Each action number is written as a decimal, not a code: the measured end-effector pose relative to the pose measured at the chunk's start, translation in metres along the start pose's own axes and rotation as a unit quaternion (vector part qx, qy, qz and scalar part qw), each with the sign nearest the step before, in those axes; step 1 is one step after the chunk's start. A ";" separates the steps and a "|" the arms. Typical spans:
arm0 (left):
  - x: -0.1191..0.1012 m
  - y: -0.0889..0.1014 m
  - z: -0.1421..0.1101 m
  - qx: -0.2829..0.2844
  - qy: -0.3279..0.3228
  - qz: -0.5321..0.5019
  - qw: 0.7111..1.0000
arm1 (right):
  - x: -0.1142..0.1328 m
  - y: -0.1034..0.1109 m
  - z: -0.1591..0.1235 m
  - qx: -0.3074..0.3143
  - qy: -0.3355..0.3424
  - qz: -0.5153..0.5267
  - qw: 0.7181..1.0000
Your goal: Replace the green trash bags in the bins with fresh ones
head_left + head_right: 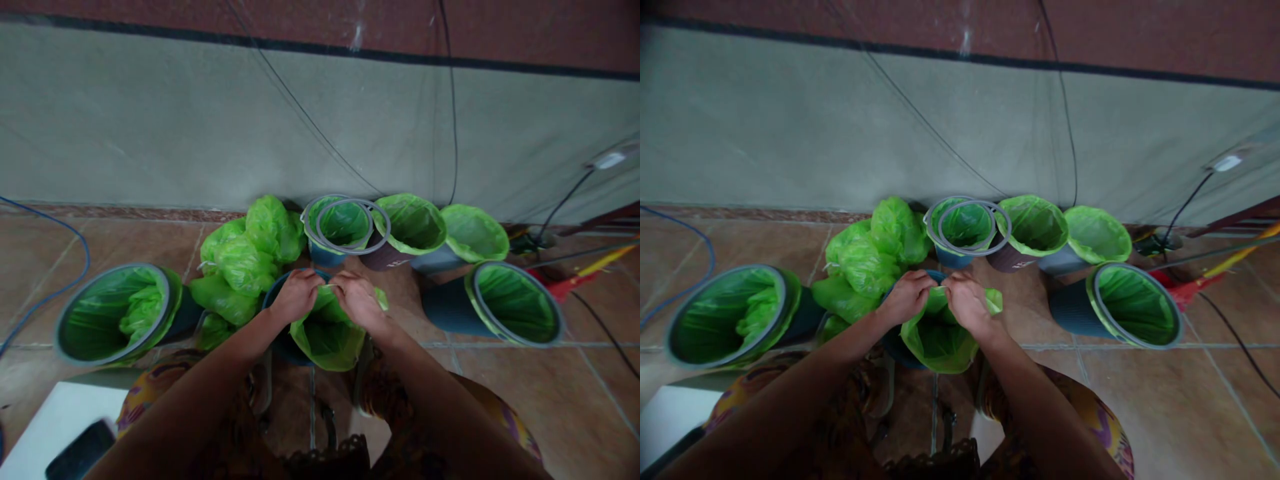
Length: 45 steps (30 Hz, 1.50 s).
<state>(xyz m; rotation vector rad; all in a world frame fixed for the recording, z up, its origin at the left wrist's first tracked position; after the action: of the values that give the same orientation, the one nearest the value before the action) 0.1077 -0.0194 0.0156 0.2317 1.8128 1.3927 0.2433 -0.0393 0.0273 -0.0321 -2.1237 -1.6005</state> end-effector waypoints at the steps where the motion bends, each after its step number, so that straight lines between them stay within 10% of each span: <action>1: -0.002 0.000 -0.001 0.001 -0.001 0.001 1.000 | 0.000 -0.001 0.000 0.003 -0.005 -0.001 1.000; 20: 0.026 0.001 -0.002 -0.002 0.168 0.025 0.986 | -0.021 0.002 -0.005 0.015 -0.178 -0.007 0.984; 28: 0.014 -0.002 -0.002 0.001 0.081 -0.004 0.997 | -0.004 0.003 -0.003 -0.023 -0.020 0.017 0.999; 45: 0.043 -0.006 -0.010 0.041 0.223 0.104 0.968 | -0.026 0.020 -0.003 -0.092 -0.142 0.069 0.983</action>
<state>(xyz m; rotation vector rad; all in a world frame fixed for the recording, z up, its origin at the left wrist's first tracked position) 0.0750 -0.0038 -0.0099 0.1623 2.2712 1.6131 0.2732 -0.0295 0.0362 -0.4836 -2.1158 -1.7896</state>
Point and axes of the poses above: each hand's wrist, its own z-axis towards the middle knuckle, its own y-axis out of the back of the hand, x = y × z, the point moved 5 cm from there along z, towards the middle knuckle, and after that the axes turned 10 degrees about x, right-handed, at the moved point
